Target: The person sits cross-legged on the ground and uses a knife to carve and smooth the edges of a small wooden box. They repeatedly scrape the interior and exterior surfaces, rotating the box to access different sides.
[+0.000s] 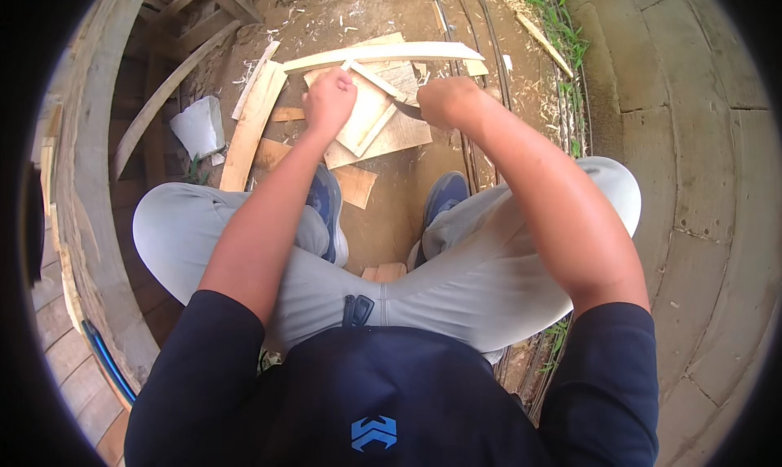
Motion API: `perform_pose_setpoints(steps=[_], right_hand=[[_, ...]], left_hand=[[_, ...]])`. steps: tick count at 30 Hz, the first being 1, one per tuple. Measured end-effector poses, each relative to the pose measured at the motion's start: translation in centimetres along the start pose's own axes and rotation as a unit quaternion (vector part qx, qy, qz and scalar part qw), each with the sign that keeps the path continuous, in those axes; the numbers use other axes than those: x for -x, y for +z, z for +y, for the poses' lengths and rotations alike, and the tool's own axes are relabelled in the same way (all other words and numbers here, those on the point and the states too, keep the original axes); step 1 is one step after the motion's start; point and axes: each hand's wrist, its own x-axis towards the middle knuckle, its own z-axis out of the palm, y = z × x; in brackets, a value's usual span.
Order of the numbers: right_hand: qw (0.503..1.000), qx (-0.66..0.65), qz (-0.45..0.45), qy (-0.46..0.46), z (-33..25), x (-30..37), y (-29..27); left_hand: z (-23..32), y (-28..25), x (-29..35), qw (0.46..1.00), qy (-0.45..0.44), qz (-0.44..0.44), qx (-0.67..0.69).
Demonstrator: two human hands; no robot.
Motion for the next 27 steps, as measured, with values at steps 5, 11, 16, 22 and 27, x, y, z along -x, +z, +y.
perform_pose_setpoints(steps=[5,11,16,22,27], right_hand=[[1.000,0.016,0.002,0.008,-0.6,-0.1,0.2],[1.000,-0.002,0.026,-0.018,-1.0,-0.5,0.2],[1.000,0.009,0.009,-0.013,-1.4,-0.8,1.3],[0.999,0.036,0.007,-0.011,-2.0,-1.0,1.6],[0.999,0.033,0.016,-0.004,-2.7,-0.2,0.8]], left_hand=[[1.9,1.1,4.4,0.988,0.022,-0.125,-0.088],[0.3,2.8,5.7,0.984,0.043,-0.146,-0.090],[0.7,2.9,6.4,0.988,0.024,-0.136,-0.076],[-0.3,3.1,6.7,0.991,0.041,-0.113,-0.066],[-0.2,1.0,5.3,0.997,0.004,-0.082,-0.003]])
